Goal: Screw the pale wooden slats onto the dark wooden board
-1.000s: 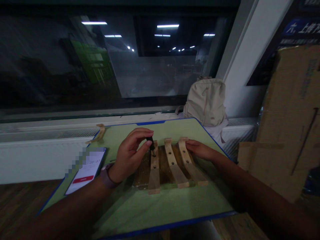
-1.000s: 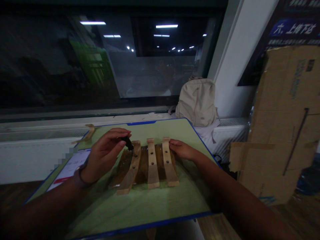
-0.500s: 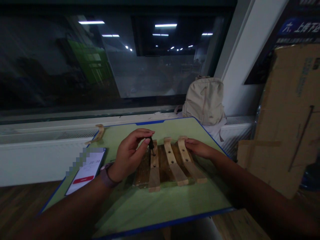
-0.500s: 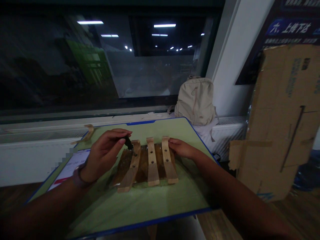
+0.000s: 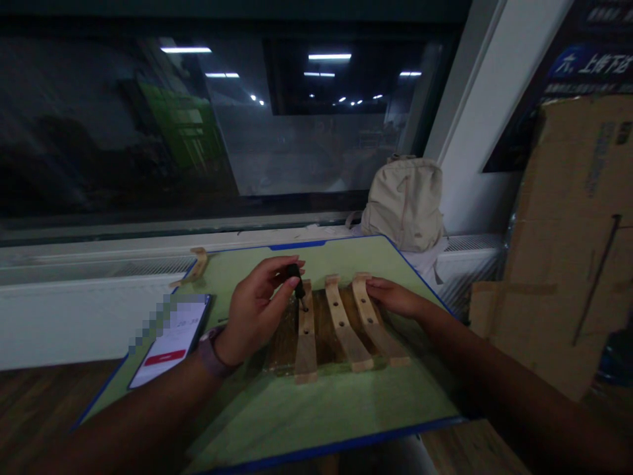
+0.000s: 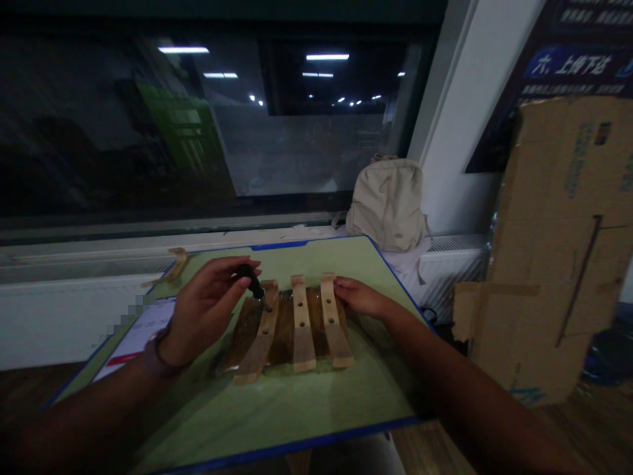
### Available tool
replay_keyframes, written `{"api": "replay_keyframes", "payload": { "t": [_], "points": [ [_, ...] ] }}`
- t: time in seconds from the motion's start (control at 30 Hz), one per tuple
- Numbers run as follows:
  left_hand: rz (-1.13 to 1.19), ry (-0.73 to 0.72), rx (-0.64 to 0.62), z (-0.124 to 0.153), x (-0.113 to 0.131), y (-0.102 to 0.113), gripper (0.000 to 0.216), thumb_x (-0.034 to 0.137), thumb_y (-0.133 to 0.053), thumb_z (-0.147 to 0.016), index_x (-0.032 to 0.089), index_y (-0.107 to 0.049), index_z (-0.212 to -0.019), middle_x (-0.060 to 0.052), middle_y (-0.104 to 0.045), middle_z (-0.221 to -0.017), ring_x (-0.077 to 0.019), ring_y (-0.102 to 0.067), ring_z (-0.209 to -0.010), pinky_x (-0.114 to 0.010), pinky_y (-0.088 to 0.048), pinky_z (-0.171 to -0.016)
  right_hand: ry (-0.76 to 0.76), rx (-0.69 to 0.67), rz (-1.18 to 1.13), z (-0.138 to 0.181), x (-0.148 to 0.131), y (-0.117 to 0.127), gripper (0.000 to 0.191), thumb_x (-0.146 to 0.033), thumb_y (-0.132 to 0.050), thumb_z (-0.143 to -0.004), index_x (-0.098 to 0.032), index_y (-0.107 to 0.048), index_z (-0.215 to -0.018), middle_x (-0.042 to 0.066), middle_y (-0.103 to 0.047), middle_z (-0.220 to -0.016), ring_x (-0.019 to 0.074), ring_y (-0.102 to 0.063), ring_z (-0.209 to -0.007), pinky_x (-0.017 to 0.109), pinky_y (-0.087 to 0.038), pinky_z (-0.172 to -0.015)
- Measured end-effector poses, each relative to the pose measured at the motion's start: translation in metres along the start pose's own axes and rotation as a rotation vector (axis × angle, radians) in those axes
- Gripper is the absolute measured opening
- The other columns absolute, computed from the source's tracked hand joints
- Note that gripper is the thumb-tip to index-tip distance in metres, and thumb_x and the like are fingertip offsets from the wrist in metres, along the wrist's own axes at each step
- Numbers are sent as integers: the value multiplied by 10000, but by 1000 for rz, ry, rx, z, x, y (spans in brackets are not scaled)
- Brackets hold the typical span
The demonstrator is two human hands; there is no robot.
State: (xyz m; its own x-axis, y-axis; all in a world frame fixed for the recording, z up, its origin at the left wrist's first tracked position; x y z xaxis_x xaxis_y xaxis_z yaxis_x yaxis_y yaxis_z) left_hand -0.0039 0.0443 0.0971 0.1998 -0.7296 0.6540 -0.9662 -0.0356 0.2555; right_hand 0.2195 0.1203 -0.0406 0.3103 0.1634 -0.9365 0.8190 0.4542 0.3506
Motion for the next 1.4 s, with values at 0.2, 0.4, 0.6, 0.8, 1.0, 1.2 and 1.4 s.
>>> {"api": "replay_keyframes", "payload": {
  "t": [0.2,0.4,0.6,0.8,1.0,1.2,1.4],
  "points": [
    [-72,-123,30,-3,11,3,223,122,-611,-868,229,-655,-1059,-51,-612,-1087,-161,-595,-1052,-300,-500,-918,-17,-8,-5,-1,2,-1,396,-488,-531,-882,-162,-678,-1052,78,-702,-976,217,-619,-861,334,-496,-750],
    [-51,-137,32,-4,5,1,289,118,-648,-837,243,-620,-1096,-48,-546,-1086,-159,-546,-1055,-272,-497,-867,-9,8,-15,1,-6,-1,317,-418,-542,-889,-166,-692,-1010,91,-701,-1071,233,-627,-952,347,-502,-821],
    [-138,-164,116,1,10,8,230,114,-679,-816,228,-639,-1011,-24,-545,-992,-141,-552,-949,-271,-477,-820,-2,-5,-37,0,-4,-2,299,-427,-569,-873,-170,-692,-964,84,-705,-998,225,-625,-892,346,-496,-783],
    [-92,-87,61,3,6,2,285,133,-579,-896,245,-607,-1157,-40,-623,-1051,-148,-614,-980,-290,-505,-857,-49,-1,-89,-1,4,-3,343,-464,-593,-849,-162,-670,-995,67,-699,-944,198,-611,-837,310,-476,-722],
    [-95,-83,41,4,7,-1,254,136,-539,-916,232,-624,-1136,-59,-621,-1093,-164,-626,-993,-318,-507,-877,-46,7,-77,-1,5,-2,326,-459,-596,-847,-167,-670,-973,63,-692,-943,189,-598,-822,305,-464,-717],
    [-219,-169,74,1,17,6,247,141,-654,-847,238,-659,-1074,-27,-571,-985,-141,-572,-931,-271,-481,-800,-25,-2,-38,-3,5,-2,335,-485,-566,-853,-162,-654,-876,55,-664,-877,178,-573,-787,294,-459,-690],
    [-169,-105,48,5,7,5,282,140,-600,-884,247,-638,-1143,-40,-612,-1021,-146,-616,-928,-280,-517,-793,-7,-12,-18,-1,1,-3,356,-493,-564,-852,-157,-661,-921,51,-664,-879,174,-564,-783,296,-454,-714]
  ]
}}
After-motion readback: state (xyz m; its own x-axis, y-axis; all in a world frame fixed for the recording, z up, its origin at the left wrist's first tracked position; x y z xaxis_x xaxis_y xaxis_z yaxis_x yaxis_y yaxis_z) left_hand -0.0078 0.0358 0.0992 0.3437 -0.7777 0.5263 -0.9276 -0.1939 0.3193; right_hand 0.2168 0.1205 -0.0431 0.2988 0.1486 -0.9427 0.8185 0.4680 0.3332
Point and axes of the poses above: each hand's wrist, its own z-axis away from the middle knuckle, its own y-axis out of the back of the hand, x = y × z, the point moved 10 cm from there along -z, towards the middle knuckle
